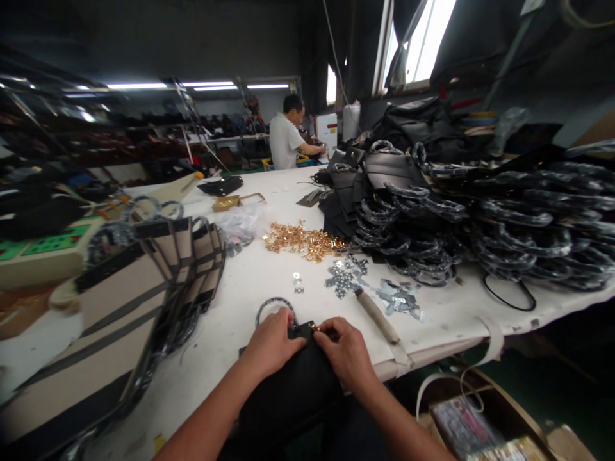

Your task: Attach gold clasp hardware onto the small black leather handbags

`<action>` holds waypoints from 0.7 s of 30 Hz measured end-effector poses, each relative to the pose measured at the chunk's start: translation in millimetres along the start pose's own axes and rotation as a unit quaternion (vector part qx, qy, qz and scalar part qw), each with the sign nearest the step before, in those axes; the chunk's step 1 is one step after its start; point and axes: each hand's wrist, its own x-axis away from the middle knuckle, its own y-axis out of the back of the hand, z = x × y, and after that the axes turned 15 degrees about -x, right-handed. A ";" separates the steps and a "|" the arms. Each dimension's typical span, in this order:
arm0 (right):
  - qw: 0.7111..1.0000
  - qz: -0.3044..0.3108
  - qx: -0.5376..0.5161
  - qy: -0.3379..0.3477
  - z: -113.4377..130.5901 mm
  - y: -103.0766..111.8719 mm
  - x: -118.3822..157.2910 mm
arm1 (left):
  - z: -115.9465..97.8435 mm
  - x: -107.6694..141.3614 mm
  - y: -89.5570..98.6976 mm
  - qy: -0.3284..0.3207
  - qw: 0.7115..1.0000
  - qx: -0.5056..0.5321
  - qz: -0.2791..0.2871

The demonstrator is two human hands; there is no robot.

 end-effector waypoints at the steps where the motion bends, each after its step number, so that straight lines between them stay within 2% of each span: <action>1: 1.000 0.003 0.000 0.003 -0.8 -0.7 -0.1 | 0.3 -1.1 1.8 0.006 1.000 -0.001 0.006; 5: 0.998 0.018 0.009 0.062 -1.2 -2.1 4.0 | 2.5 -0.7 7.5 0.017 0.999 0.015 0.033; 8: 0.990 0.042 0.063 0.122 2.8 -0.3 9.7 | 3.3 1.2 9.6 0.022 0.998 0.036 0.043; 12: 0.976 0.043 0.126 0.175 11.5 1.9 17.1 | 1.7 3.5 11.2 0.030 0.997 0.056 0.036; 15: 0.972 0.043 0.147 0.178 16.0 2.6 19.9 | -1.0 7.5 13.1 0.030 0.997 0.067 0.029; 21: 0.978 0.042 0.147 0.139 16.2 2.5 22.6 | -7.8 19.8 21.0 0.045 0.996 0.078 0.010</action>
